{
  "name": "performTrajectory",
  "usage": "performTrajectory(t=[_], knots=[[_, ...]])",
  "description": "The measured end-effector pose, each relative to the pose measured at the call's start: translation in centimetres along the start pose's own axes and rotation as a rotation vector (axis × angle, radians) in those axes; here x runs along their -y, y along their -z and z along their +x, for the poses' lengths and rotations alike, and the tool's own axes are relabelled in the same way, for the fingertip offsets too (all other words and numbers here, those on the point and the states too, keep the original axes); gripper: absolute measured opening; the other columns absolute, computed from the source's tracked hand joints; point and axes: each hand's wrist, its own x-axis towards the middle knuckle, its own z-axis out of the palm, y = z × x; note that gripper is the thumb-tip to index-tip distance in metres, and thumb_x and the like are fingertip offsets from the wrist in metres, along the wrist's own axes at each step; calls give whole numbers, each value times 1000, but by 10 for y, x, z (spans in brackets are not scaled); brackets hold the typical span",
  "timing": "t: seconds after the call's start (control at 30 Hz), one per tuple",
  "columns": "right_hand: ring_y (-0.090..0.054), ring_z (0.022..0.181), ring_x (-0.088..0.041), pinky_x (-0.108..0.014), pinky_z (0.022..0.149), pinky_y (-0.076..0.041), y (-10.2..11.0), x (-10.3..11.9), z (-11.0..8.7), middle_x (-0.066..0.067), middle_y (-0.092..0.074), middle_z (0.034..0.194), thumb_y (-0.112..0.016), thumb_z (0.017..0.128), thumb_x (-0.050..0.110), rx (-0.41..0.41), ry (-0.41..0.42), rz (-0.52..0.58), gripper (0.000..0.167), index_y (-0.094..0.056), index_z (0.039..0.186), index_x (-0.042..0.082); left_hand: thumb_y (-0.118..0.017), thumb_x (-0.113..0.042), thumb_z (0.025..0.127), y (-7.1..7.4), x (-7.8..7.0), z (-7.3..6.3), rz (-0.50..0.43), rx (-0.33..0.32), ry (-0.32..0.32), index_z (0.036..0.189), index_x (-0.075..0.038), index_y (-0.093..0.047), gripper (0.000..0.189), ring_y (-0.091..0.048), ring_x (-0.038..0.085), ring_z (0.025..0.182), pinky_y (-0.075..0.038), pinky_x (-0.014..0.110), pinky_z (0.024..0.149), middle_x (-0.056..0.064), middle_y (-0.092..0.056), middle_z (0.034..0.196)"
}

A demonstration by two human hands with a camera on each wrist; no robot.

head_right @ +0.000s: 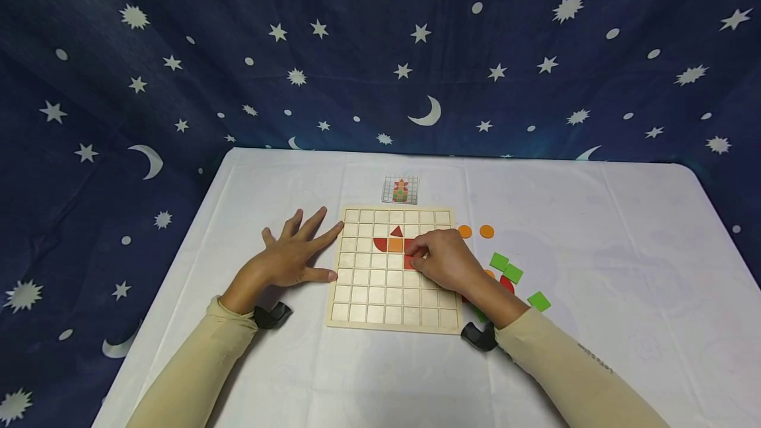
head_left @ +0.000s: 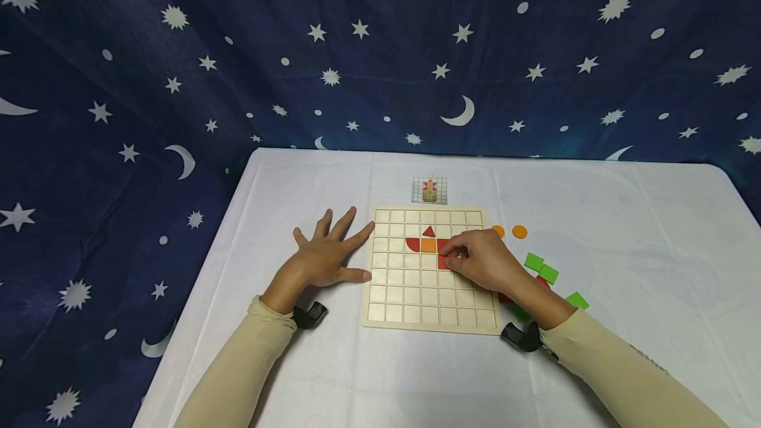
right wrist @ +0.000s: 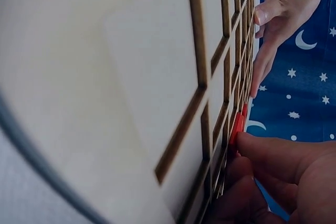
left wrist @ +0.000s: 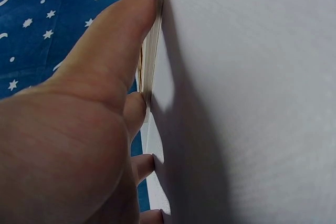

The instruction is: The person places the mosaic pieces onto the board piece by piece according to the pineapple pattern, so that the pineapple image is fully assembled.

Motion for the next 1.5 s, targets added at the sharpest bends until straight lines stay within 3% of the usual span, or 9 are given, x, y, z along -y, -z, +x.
performTrajectory(t=[0.63,1.03,1.23,1.5], knots=[[-58,71,-9,-27,65,-48,5,-2,2,9,-70,74,-78,85,8,36,-19,4,13,-81,94,17,-64,-77,82,0,-1,1,-10,-12,-13,163,-44,-13,101,2,49,157,-9,91,101,3,3,174],[-56,79,-13,-27,66,-47,15,-6,2,6,-75,89,-78,85,8,88,-30,29,20,-83,101,19,-64,-77,82,0,0,1,-14,-9,-9,163,-45,-13,101,3,49,157,-8,91,101,3,4,174],[-55,74,-18,-27,60,-44,34,-6,0,2,-73,89,-76,91,19,102,-125,82,16,-82,106,20,-64,-77,82,0,0,1,-18,-10,-8,163,-44,-13,101,3,48,157,-8,91,101,3,4,174],[-56,80,-21,-30,63,-47,72,-13,-8,-1,-73,89,-77,92,26,36,-180,27,24,-80,112,13,-64,-77,82,-1,0,0,-13,-8,-5,163,-44,-14,100,3,49,157,-8,92,101,3,4,174]])
